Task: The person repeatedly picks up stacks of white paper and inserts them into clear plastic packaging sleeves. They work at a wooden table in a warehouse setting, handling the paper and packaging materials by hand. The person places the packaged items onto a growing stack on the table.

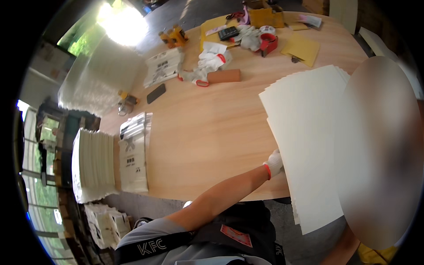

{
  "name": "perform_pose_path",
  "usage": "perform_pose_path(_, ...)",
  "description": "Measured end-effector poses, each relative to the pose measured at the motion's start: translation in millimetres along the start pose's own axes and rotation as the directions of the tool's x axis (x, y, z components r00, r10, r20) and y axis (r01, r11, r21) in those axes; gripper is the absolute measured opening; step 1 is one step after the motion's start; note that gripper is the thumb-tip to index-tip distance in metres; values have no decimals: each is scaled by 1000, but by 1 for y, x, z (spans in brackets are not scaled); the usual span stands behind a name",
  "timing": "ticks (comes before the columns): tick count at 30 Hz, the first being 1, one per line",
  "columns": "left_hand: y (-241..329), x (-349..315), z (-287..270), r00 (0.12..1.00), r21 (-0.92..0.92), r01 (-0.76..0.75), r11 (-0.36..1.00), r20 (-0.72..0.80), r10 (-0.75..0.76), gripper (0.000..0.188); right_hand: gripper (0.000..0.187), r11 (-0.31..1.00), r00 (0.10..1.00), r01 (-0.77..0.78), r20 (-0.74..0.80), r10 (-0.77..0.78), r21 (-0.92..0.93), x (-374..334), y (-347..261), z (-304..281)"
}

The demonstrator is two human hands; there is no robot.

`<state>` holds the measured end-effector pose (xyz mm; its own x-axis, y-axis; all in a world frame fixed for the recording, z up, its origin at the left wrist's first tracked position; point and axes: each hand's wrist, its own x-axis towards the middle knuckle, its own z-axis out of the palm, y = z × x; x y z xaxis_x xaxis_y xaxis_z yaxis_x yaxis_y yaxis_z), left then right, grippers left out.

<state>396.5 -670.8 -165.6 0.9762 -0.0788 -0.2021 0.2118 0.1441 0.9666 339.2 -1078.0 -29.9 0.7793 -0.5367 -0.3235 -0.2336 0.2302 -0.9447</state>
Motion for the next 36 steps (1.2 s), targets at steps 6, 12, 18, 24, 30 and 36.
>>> perform_pose_path(6, 4, 4, -27, 997, -23, -65, 998, -48, 64, 32, 45, 998, 999, 45, -10, -45, -54, -18, -6, 24)
perform_pose_path(12, 46, -13, -83, 981, 45, 162, 986, 102, -166, 33, 45, 999, 998, 50, -43, -51, -22, -76, 24, 54)
perform_pose_path(18, -78, -9, -185, 902, 278, -429, 860, 188, 389, 44, 45, 1000, 999, 13, 42, -12, -19, -138, 55, 117)
perform_pose_path(24, 27, -83, -265, 926, -12, -211, 977, 319, 204, 54, 45, 999, 997, -31, 68, 32, -9, -208, 95, 158)
perform_pose_path(30, 64, -133, -340, 962, -187, 250, 950, 159, -222, 54, 45, 997, 984, -79, 156, 82, -24, -271, 129, 211)
perform_pose_path(36, 67, -167, -386, 956, -306, 295, 905, 81, -284, 55, 45, 993, 965, -105, 237, 115, -56, -315, 149, 251)
